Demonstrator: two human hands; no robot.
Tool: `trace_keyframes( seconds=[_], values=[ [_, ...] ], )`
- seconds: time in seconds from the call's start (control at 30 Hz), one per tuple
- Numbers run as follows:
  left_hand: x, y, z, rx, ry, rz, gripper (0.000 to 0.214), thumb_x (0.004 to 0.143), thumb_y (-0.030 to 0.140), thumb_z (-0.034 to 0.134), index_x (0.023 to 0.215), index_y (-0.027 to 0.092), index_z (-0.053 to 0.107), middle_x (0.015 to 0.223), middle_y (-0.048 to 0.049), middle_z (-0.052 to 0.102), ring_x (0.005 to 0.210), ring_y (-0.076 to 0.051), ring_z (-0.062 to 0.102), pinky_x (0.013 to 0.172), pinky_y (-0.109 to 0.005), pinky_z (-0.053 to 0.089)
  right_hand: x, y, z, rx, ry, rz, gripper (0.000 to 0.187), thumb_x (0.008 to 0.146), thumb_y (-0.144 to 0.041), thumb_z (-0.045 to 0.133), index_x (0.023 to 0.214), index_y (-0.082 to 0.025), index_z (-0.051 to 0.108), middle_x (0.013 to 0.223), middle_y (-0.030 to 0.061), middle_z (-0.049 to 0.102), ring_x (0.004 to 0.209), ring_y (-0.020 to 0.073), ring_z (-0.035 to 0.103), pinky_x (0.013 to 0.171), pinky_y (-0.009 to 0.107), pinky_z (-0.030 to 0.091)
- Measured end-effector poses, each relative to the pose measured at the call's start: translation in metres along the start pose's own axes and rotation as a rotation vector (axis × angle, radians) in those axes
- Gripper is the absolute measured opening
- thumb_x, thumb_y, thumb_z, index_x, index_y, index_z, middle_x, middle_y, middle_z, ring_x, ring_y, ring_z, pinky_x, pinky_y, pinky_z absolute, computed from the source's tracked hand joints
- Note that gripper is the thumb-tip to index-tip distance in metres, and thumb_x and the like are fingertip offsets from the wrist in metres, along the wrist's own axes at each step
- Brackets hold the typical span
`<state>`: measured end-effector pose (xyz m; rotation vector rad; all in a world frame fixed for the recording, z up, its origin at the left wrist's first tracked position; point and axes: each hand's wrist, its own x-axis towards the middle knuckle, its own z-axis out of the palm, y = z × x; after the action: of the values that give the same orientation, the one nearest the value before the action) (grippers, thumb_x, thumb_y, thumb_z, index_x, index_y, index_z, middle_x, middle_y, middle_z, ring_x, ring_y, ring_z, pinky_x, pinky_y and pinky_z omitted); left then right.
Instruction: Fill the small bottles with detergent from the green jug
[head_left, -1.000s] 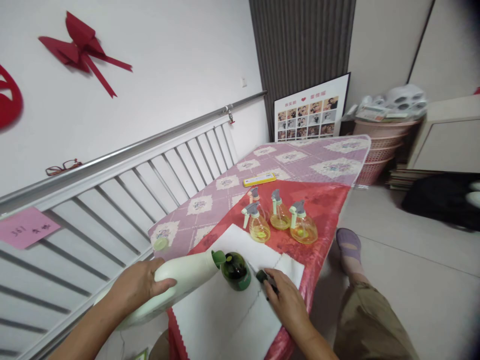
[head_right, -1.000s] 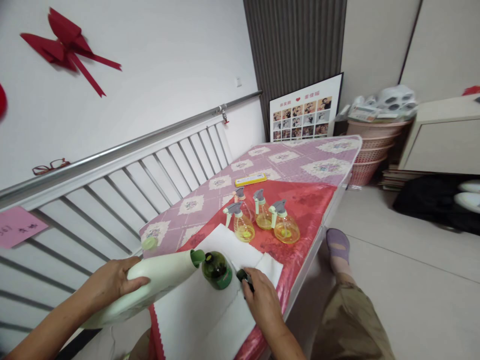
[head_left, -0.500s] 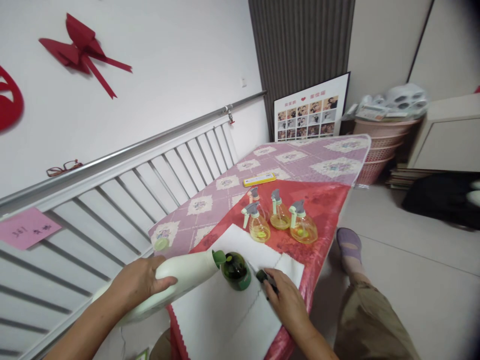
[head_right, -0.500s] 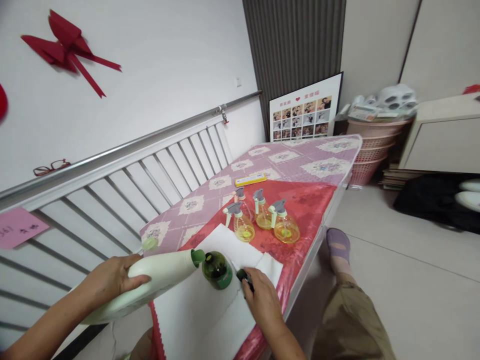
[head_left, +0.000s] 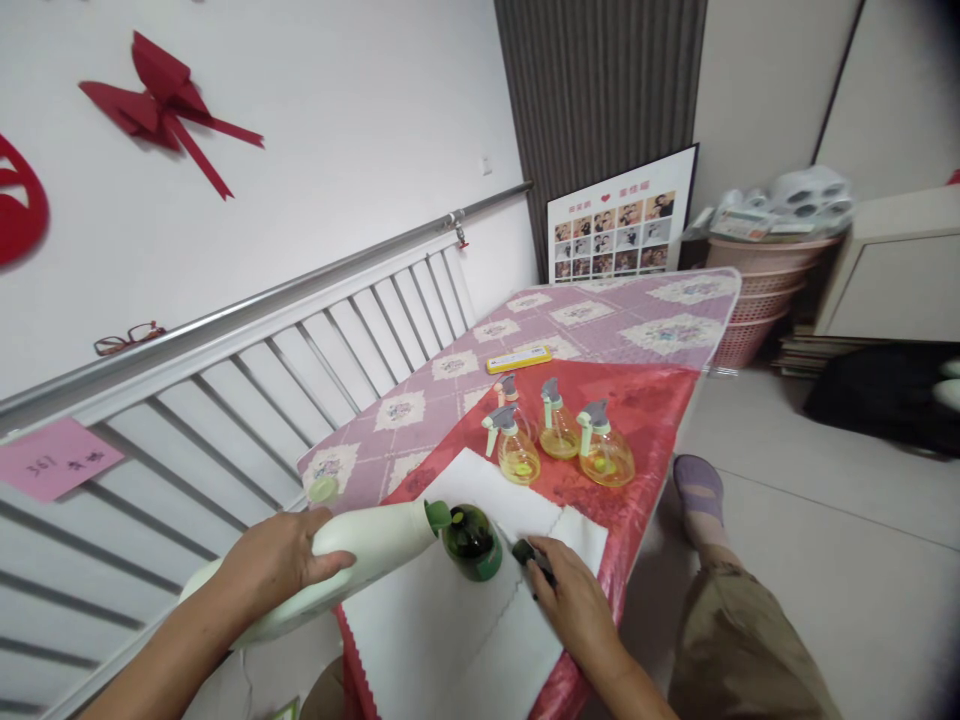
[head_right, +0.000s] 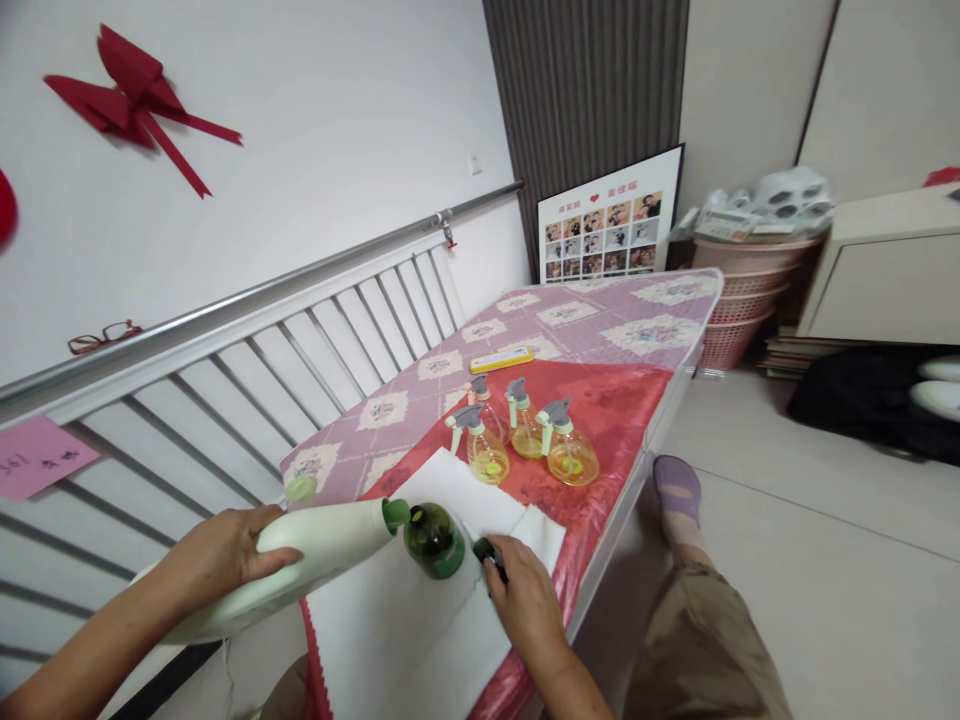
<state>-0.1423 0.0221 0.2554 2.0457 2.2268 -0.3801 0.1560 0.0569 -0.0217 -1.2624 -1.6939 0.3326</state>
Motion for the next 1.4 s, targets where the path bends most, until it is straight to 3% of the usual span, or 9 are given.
trace_keyframes(
  seconds=[1.4],
  values=[
    [0.0016,0.0061,-0.0087,0.104,-0.004,0.030,0.048,0.075,0.066,0.048,0.098,0.026,0.062,0.084,-0.0059,0.070,0.079,-0.027,0.064,0.061,-0.029,0.038,0.0001,-0.0003,0.0004,-0.007,-0.002,-0.006,0.024,0.085,-0.025,0.050,0.105,-0.022,0.062,0.096,0.0069,0.072,0.090,0.0234,0.067,0.081,0.038,0.055]
  ],
)
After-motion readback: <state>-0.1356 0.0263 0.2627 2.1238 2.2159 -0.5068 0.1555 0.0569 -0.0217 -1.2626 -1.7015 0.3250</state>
